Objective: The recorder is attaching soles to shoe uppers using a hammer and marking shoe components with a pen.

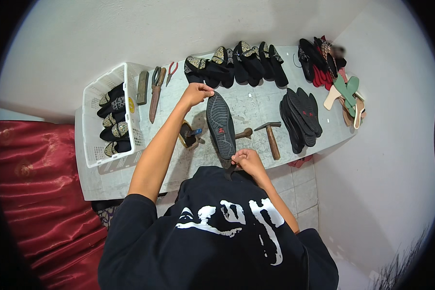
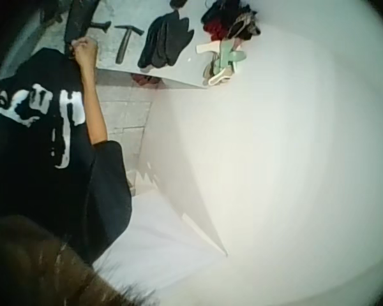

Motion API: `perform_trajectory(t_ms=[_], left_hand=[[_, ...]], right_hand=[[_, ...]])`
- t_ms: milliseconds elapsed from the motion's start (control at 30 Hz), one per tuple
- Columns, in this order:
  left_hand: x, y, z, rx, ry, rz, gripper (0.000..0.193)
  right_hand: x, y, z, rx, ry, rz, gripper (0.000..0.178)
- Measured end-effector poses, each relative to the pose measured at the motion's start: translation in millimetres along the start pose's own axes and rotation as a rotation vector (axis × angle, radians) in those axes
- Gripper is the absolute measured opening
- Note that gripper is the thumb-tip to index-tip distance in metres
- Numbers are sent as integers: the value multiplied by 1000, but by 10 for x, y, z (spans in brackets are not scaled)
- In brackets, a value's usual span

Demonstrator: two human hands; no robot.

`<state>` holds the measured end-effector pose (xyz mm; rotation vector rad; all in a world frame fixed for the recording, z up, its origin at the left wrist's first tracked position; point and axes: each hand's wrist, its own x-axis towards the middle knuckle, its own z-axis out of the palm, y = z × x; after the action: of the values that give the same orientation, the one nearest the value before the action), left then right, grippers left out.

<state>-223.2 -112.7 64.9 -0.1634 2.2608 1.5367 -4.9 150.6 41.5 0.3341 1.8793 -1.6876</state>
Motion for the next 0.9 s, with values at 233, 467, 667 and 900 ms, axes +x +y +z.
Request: perform_trajectory(t_ms=[233,467,667,900], left_hand=[[87,-119,13,-21,0,15,18],[45,-168,76,-34,-12,103,28],[-48,-196,178,-112,5,71,29],[-352,-351,424,-245,49,123,26]], right_hand=[[-89,-118,53,-428,156,-181,17],[-245,-444,163,-634,178,-359,37],[-142,-444,180,-777,131,-665,51],[-154,-290,128,-631,-108,-515,44]])
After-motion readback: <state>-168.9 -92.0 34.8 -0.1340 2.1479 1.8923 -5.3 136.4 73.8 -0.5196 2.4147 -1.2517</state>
